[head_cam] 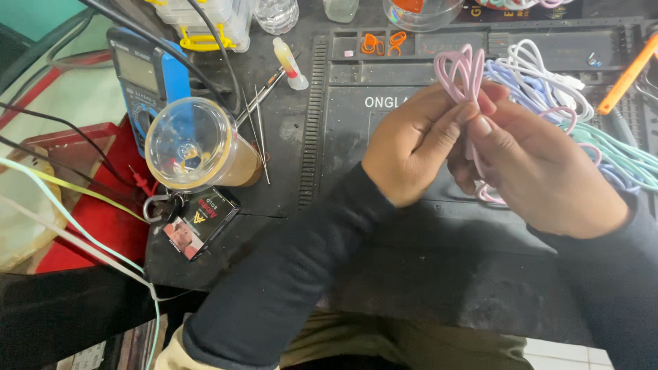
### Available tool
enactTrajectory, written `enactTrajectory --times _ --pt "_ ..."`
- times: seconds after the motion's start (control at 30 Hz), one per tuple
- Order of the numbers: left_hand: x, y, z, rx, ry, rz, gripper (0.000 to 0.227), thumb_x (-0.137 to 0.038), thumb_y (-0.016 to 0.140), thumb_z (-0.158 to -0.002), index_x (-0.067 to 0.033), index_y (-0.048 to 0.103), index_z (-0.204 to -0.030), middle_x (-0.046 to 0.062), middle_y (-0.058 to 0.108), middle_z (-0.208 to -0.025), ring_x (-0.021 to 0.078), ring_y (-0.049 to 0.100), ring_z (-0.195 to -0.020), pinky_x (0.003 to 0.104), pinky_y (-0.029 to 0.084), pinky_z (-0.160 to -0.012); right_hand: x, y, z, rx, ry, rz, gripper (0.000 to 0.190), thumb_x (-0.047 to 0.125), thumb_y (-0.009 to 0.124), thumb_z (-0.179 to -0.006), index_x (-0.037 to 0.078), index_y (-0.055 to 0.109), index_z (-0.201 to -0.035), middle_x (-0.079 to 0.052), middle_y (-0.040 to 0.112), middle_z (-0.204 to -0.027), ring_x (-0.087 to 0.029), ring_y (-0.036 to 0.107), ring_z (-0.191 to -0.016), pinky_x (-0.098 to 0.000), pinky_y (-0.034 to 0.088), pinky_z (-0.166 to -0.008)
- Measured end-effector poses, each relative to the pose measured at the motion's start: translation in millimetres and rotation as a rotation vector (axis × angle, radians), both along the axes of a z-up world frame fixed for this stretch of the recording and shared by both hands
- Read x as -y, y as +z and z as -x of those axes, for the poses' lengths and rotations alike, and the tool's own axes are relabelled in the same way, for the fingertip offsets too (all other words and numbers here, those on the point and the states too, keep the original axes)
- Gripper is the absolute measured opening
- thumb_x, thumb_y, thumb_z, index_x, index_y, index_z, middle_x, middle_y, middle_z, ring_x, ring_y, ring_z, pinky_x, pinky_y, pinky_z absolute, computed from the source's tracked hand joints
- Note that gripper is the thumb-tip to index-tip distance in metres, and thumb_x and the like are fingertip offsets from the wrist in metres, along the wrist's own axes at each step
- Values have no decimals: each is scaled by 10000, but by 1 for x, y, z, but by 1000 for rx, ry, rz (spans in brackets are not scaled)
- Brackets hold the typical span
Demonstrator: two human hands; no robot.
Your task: The person organizes a pile of USB cables on a workbench. They pick up a white cable, coil it, and secure it with an orange rubber band before placing it in a container. They repeat this process with a pink cable.
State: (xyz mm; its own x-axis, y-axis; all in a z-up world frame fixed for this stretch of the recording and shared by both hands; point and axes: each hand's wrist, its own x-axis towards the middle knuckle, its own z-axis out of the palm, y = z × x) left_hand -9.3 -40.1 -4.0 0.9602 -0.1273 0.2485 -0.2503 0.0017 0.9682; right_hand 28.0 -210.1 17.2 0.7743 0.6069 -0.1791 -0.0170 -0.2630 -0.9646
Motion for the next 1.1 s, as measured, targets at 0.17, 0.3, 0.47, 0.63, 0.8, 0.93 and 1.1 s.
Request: enactTrajectory --times 0.17,0.3,0.47,0.63,0.8,0.93,1.1 --pt "15 -3 1 7 115 40 329 -381 379 -1082 -133 596 -1094 22 666 -1286 170 699 -613 289 651 -595 2 -3 1 209 -26 201 315 310 349 -1139 79 521 -1013 -44 490 -795 -164 470 -684 -318 410 -624" --pt "22 -9 3 99 177 24 356 -402 353 -1129 -150 605 -1127 28 691 -1288 256 681 -1302 391 545 -1146 1 -10 7 378 29 53 410 214 361 -1095 -13 459 -1422 -42 475 -934 -132 409 -742 -292 390 -651" --pt "31 -16 6 25 272 108 268 -303 340 -1144 -155 558 -1101 22 680 -1264 209 678 -1208 366 538 -1116 -11 -18 7 737 -15 208 339 82 342 -1095 -111 433 -1358 -292 631 -1140 -503 611 -940 -537 455 -794" --pt "43 -27 5 16 333 196 288 -314 331 -1135 -108 533 -1147 94 658 -1287 258 658 -1265 396 533 -1146 -18 -32 8 714 -66 323 227 140 366 -1091 -31 505 -1146 -211 556 -974 -429 570 -876 -527 437 -741" --pt "45 -21 5 -43 272 244 526 -368 340 -1083 33 404 -1417 157 604 -1353 257 586 -1316 399 426 -1252 -14 -47 3 999 26 427 290 15 470 -1018 -96 533 -1279 -267 511 -989 -466 556 -806 -560 445 -619" --pt "43 -14 5 -162 349 311 468 -381 321 -1111 -42 635 -1183 60 702 -1226 202 686 -1103 337 566 -1054 -21 -39 8 889 -19 515 247 105 447 -1040 -74 488 -1206 -268 540 -1029 -504 563 -780 -595 452 -600" --pt "21 -29 -16 -147 249 544 510 -382 325 -1143 1 653 -1219 104 668 -1269 206 644 -1136 349 538 -1046 -25 -22 11 1205 -124 516 225 191 547 -1118 1 602 -1010 -134 625 -882 -369 623 -736 -494 450 -567"
